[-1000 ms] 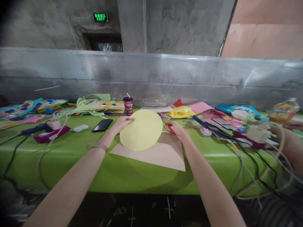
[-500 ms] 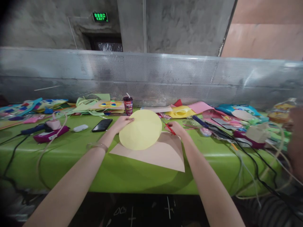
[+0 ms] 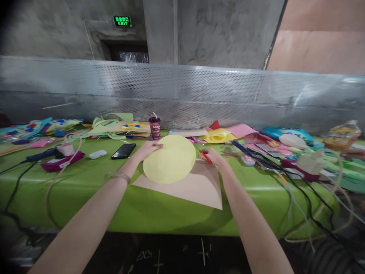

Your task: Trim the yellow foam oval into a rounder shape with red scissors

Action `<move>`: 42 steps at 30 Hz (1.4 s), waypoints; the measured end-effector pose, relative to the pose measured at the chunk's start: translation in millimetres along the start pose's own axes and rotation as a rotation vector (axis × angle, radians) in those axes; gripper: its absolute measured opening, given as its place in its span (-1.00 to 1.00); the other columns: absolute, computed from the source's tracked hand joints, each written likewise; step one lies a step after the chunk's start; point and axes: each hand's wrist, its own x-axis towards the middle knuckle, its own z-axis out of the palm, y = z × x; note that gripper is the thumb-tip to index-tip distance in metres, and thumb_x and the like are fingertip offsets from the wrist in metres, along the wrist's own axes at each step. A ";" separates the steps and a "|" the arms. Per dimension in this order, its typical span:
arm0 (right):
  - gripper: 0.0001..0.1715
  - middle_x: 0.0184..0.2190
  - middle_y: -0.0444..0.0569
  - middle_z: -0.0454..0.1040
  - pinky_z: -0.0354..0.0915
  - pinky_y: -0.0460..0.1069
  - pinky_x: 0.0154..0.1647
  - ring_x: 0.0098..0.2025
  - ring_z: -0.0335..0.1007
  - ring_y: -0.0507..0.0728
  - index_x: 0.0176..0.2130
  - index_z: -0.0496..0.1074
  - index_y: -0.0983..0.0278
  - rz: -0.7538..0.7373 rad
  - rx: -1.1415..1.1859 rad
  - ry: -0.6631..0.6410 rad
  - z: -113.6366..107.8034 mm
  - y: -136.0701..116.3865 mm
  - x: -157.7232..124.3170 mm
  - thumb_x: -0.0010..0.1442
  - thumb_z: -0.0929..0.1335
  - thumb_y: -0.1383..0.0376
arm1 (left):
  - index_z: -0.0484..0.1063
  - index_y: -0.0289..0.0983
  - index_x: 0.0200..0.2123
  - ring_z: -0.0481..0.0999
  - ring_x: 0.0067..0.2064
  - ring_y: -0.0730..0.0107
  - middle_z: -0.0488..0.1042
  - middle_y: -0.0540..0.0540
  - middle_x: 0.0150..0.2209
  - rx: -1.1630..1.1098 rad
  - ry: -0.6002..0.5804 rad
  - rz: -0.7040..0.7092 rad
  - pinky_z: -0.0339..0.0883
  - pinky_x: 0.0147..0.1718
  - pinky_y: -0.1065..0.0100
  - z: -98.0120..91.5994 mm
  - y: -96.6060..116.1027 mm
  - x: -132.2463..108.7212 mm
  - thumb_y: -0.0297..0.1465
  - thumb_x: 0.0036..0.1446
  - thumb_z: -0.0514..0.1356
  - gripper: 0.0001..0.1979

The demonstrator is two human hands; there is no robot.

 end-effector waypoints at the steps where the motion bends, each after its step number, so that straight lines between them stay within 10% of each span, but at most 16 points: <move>1: -0.80 -0.70 -0.18 0.21 0.02 -0.11 -0.66 -0.66 0.12 -0.02 -0.61 0.24 0.31 -0.001 -0.019 -0.003 0.1 0.5 0.5 -0.12 0.24 0.22 | 0.46 -0.38 -0.29 0.49 -0.39 0.24 0.52 -0.18 -0.33 0.004 -0.006 -0.001 0.32 -0.47 0.35 0.0 -0.6 0.1 -0.18 -0.09 0.18 -0.61; 42: -0.72 -0.70 -0.19 0.16 -0.01 -0.09 -0.60 -0.60 0.09 0.00 -0.65 0.18 0.30 -0.027 -0.131 0.028 -1.9 3.5 2.9 -0.10 0.23 0.16 | 0.45 -0.33 -0.42 0.49 -0.44 0.24 0.52 -0.15 -0.42 0.062 -0.071 -0.023 0.30 -0.50 0.37 0.4 -0.6 -0.4 -0.15 -0.11 0.18 -0.67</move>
